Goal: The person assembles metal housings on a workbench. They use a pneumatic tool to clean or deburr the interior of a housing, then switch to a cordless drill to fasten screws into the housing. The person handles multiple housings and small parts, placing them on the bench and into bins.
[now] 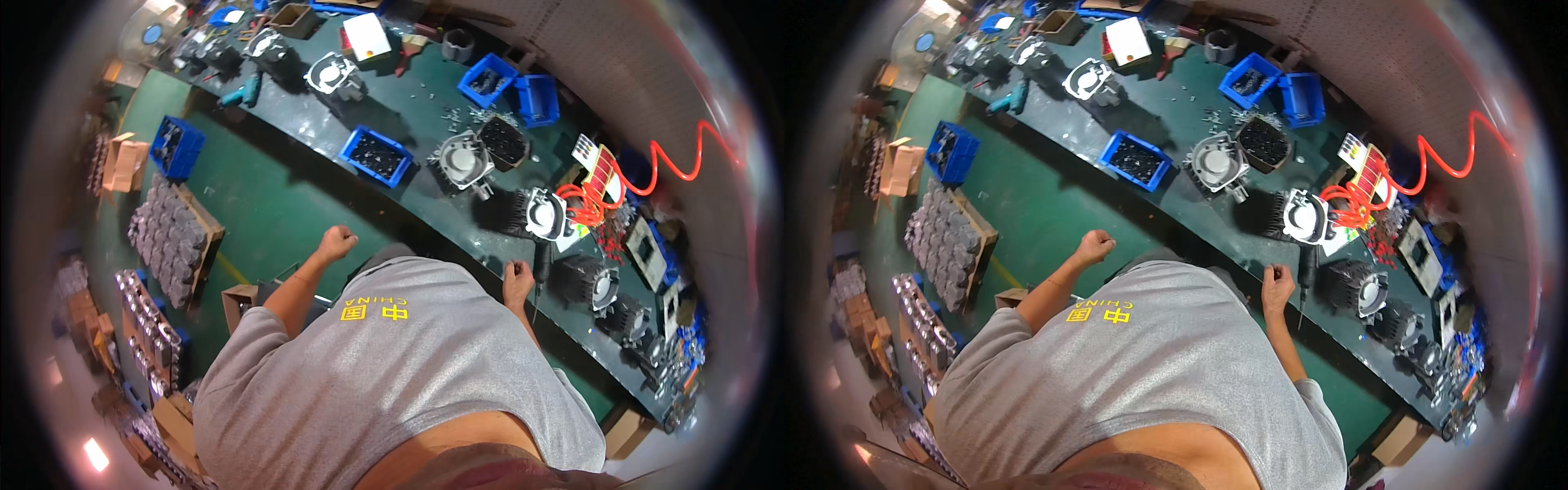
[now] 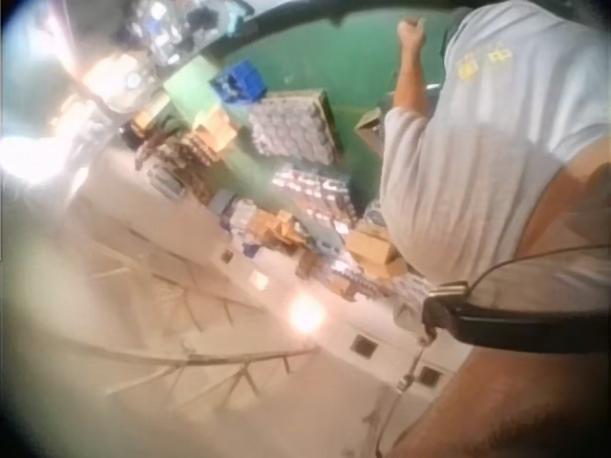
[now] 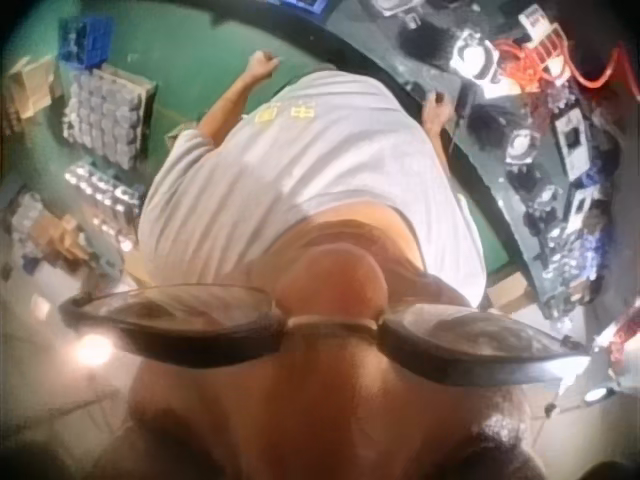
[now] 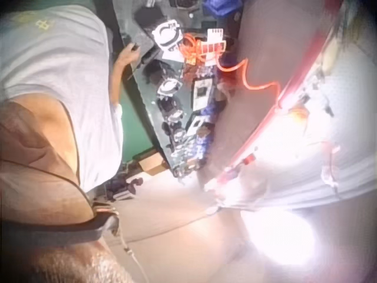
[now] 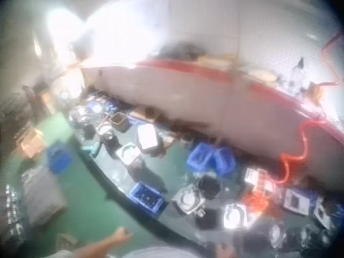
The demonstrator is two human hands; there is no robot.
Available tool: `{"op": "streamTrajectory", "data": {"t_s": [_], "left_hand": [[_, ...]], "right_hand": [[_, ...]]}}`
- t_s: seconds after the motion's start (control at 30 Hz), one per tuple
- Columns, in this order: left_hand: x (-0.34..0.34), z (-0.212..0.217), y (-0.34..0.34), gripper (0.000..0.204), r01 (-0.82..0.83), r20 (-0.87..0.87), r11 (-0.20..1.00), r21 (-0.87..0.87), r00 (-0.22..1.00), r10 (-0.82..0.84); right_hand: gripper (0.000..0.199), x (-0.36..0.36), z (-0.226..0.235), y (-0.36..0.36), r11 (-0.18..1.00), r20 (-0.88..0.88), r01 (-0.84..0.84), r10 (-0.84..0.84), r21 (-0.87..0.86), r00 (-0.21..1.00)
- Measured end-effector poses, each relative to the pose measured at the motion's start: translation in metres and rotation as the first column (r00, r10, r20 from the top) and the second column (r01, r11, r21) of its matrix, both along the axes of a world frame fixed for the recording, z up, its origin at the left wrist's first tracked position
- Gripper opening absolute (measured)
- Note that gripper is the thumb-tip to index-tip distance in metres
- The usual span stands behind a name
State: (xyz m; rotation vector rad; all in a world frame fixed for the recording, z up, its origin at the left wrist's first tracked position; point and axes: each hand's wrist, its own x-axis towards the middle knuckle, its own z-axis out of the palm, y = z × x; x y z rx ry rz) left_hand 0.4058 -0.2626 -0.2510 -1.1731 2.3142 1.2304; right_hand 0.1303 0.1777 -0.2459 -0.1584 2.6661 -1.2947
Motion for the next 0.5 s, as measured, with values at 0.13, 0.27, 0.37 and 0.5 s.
{"op": "streamTrajectory", "data": {"t_s": [0.13, 0.27, 0.37, 0.5], "left_hand": [[0.049, -0.002, -0.001, 0.031, -0.074, 0.119, 0.993, 0.087, 0.991, 0.064], [0.080, -0.007, -0.030, 0.032, -0.072, 0.223, 0.997, 0.040, 0.973, 0.062], [0.079, -0.001, -0.054, 0.029, -0.061, 0.260, 0.998, 0.004, 0.964, 0.058], [0.063, -0.005, -0.145, 0.027, 0.009, 0.205, 0.984, -0.177, 0.978, 0.028]], "right_hand": [[0.021, -0.009, -0.003, -0.065, 0.945, 0.179, -0.271, 0.303, -0.183, 0.936], [0.021, -0.009, -0.021, -0.101, 0.889, 0.113, -0.418, 0.442, -0.187, 0.890], [0.019, -0.003, -0.028, -0.108, 0.897, 0.146, -0.425, 0.439, -0.117, 0.886], [0.020, 0.009, -0.052, -0.121, 0.937, 0.262, -0.350, 0.342, -0.014, 0.902]]}}
